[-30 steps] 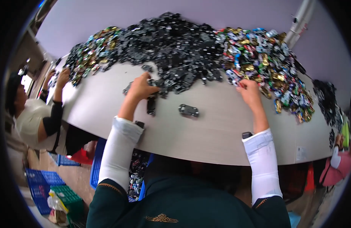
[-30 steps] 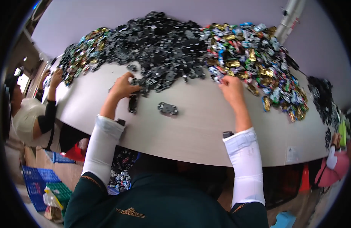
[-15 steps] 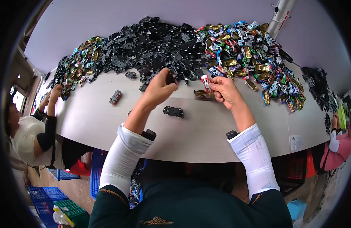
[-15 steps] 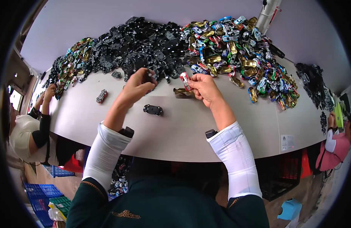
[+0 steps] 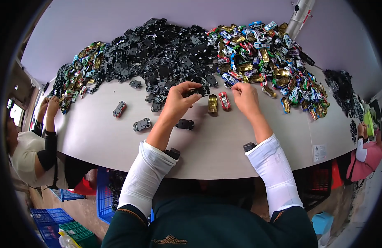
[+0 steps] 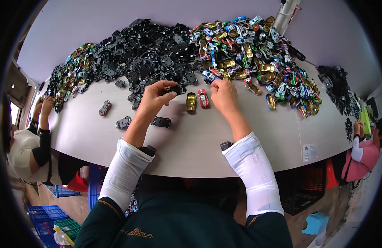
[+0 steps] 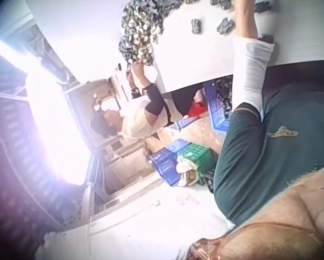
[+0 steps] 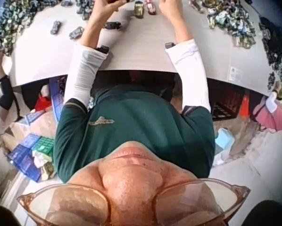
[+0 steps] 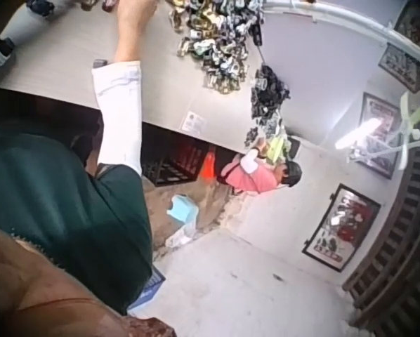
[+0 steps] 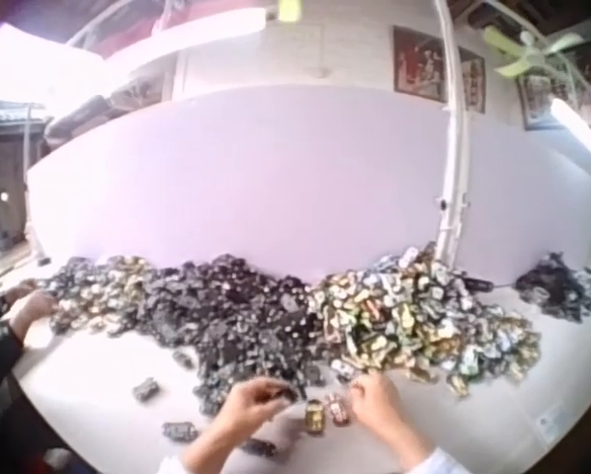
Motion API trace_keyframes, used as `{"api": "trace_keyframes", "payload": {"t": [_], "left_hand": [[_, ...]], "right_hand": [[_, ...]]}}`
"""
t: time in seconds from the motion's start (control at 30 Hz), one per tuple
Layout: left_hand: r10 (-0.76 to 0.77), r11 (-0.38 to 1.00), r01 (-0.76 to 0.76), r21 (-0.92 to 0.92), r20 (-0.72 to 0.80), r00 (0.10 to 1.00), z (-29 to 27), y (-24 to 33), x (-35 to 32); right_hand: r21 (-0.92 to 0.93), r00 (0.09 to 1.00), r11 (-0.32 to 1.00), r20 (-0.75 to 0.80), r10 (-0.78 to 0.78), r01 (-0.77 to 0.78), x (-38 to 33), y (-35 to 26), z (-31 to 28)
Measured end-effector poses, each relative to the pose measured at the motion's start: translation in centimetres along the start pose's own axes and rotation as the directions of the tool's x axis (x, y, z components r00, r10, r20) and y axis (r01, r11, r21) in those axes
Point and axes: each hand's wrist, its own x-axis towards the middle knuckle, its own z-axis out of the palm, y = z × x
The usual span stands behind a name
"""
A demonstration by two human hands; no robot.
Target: Assembling small plastic toy cars by snapping chassis and body components together.
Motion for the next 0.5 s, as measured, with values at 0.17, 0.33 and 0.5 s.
{"api": "trace_keyframes", "payload": {"t": [0.17,0.33,0.5], "left_hand": [[0.091,0.995,-0.094,-0.018,-0.119,0.989,-0.3,-1.2,0.1],[-0.001,0.991,-0.003,-0.131,-0.036,0.999,-0.8,-1.0,0.1],[0.023,0.963,-0.034,-0.267,-0.043,0.999,-0.7,-0.8,-0.3]], "right_hand": [[-0.178,0.928,0.923,0.215,-0.303,0.343,-1.4,-3.2,-2.1],[-0.29,0.915,0.875,0.234,-0.328,0.388,-1.4,-2.4,-1.9],[-0.377,0.919,0.852,0.295,-0.262,0.364,-1.3,-4.1,-2.5]]}}
